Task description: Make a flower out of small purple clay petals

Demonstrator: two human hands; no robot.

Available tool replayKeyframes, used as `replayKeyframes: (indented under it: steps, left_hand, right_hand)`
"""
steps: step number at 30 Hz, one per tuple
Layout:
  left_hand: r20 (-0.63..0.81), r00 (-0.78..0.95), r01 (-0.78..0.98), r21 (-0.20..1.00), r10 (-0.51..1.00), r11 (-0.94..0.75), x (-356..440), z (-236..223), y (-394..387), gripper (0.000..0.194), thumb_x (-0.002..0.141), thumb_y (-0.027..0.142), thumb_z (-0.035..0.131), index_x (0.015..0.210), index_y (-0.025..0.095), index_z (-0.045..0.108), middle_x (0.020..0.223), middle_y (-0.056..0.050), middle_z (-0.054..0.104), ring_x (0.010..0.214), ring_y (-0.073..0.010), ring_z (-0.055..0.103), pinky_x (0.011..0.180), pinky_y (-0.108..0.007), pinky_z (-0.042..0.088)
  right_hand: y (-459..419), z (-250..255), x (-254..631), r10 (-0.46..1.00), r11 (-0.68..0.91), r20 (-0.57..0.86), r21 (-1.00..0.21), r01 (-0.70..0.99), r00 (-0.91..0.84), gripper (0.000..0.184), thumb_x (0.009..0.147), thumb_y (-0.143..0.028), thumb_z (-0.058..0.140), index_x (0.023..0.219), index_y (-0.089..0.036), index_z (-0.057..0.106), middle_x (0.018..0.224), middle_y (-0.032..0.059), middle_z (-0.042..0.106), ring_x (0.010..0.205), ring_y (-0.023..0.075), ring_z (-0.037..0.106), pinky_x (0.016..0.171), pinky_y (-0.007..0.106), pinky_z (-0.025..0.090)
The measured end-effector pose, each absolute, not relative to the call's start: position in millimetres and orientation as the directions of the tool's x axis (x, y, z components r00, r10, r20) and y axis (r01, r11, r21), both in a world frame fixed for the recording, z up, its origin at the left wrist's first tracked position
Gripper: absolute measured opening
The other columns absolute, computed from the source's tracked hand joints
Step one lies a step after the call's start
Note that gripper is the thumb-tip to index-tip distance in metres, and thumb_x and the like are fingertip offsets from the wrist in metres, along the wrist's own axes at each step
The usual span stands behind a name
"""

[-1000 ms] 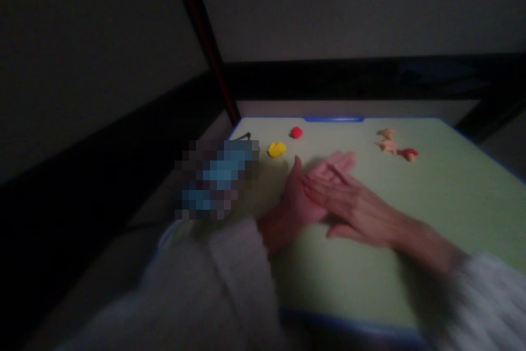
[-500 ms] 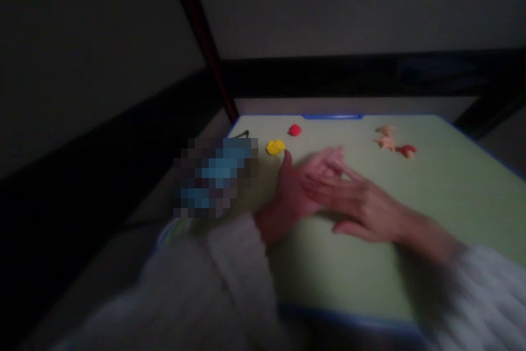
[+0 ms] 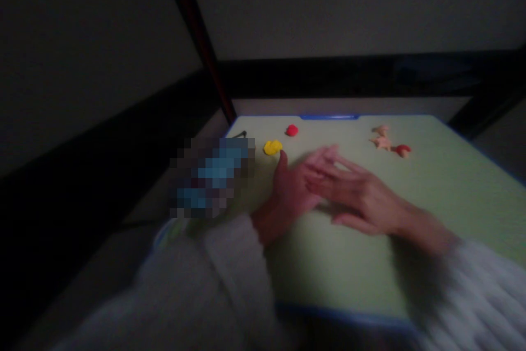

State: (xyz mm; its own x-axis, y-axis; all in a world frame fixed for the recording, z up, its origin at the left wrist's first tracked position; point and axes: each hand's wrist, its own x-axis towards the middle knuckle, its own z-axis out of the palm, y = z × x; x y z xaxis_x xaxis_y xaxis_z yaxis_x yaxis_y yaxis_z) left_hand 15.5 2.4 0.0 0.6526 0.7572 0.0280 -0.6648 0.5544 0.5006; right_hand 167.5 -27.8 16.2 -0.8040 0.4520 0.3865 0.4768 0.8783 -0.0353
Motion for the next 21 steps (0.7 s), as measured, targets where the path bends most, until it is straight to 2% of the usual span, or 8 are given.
replayKeyframes:
  steps: [2,4,6,10,12,14,17,21]
  left_hand:
    - [0.030,0.671,-0.664,0.470,0.741,0.582,16.3,0.7,0.8,0.072,0.081,0.062,0.026,0.118,0.006,0.050,0.130,-0.015,0.050,0.132,-0.0239,0.032,0.108,-0.033,0.025]
    - [-0.008,0.692,-0.648,0.432,0.721,0.627,16.8,1.1,0.1,0.075,0.081,0.063,0.026,0.121,0.002,0.047,0.130,-0.019,0.049,0.131,-0.0259,0.032,0.107,-0.036,0.026]
    - [-0.027,0.681,-0.659,0.413,0.732,0.629,16.5,0.7,1.0,0.076,0.081,0.064,0.022,0.125,0.005,0.044,0.129,-0.017,0.051,0.131,-0.0257,0.033,0.106,-0.038,0.027]
    - [0.031,0.672,-0.692,0.382,0.740,0.613,14.9,-2.4,4.2,0.080,0.082,0.065,0.018,0.128,0.002,0.040,0.129,-0.017,0.051,0.131,-0.0236,0.033,0.108,-0.034,0.023]
    - [0.034,0.699,-0.673,0.368,0.715,0.641,14.9,-4.8,4.3,0.081,0.082,0.065,0.019,0.127,0.001,0.041,0.125,-0.018,0.053,0.130,-0.0248,0.034,0.107,-0.035,0.024]
    - [0.030,0.706,-0.665,0.372,0.707,0.648,15.4,-6.6,3.8,0.080,0.083,0.064,0.018,0.126,0.002,0.042,0.122,-0.018,0.056,0.127,-0.0257,0.039,0.106,-0.036,0.025]
    - [0.045,0.689,-0.681,0.381,0.723,0.625,16.3,-6.9,3.4,0.080,0.082,0.065,0.017,0.125,0.002,0.044,0.121,-0.018,0.057,0.122,-0.0254,0.045,0.105,-0.035,0.027]
    - [-0.043,0.685,-0.653,0.408,0.727,0.639,17.5,-4.6,4.8,0.077,0.084,0.062,0.012,0.117,0.003,0.050,0.113,-0.018,0.061,0.116,-0.0248,0.051,0.098,-0.033,0.035]
  right_hand:
    - [-28.2,15.9,166.6,0.418,0.902,0.333,-0.043,0.429,-0.846,0.064,0.088,-0.053,0.035,0.134,-0.009,0.039,0.139,0.0140,0.042,0.135,0.0253,0.025,0.111,0.051,0.013]
    - [-28.0,15.0,166.3,0.479,0.863,0.354,-0.027,0.504,-0.803,0.061,0.089,-0.050,0.035,0.135,-0.011,0.037,0.137,0.0136,0.045,0.135,0.0263,0.024,0.110,0.054,0.013]
    - [-28.1,14.1,166.1,0.501,0.838,0.402,-0.004,0.545,-0.767,0.056,0.091,-0.046,0.035,0.133,-0.010,0.041,0.134,0.0142,0.048,0.135,0.0264,0.025,0.109,0.055,0.015]
    - [-29.4,14.0,163.7,0.407,0.897,0.394,0.000,0.443,-0.824,0.057,0.090,-0.048,0.035,0.130,-0.008,0.044,0.137,0.0130,0.045,0.134,0.0249,0.026,0.111,0.050,0.015]
    - [-29.9,14.3,163.3,0.454,0.866,0.400,0.015,0.500,-0.797,0.056,0.091,-0.047,0.034,0.131,-0.008,0.043,0.137,0.0125,0.045,0.134,0.0263,0.027,0.111,0.053,0.012]
    - [-30.3,14.4,164.2,0.485,0.836,0.433,0.024,0.548,-0.760,0.052,0.092,-0.044,0.033,0.127,-0.009,0.048,0.132,0.0123,0.051,0.133,0.0261,0.029,0.110,0.053,0.015]
    - [-30.8,13.6,165.0,0.425,0.874,0.443,0.024,0.485,-0.789,0.054,0.092,-0.046,0.033,0.125,-0.008,0.050,0.132,0.0139,0.050,0.133,0.0251,0.030,0.110,0.049,0.021]
    - [-29.5,11.7,167.7,0.480,0.845,0.452,-0.007,0.535,-0.752,0.049,0.092,-0.043,0.034,0.124,-0.012,0.052,0.131,0.0112,0.052,0.132,0.0258,0.031,0.109,0.053,0.019]
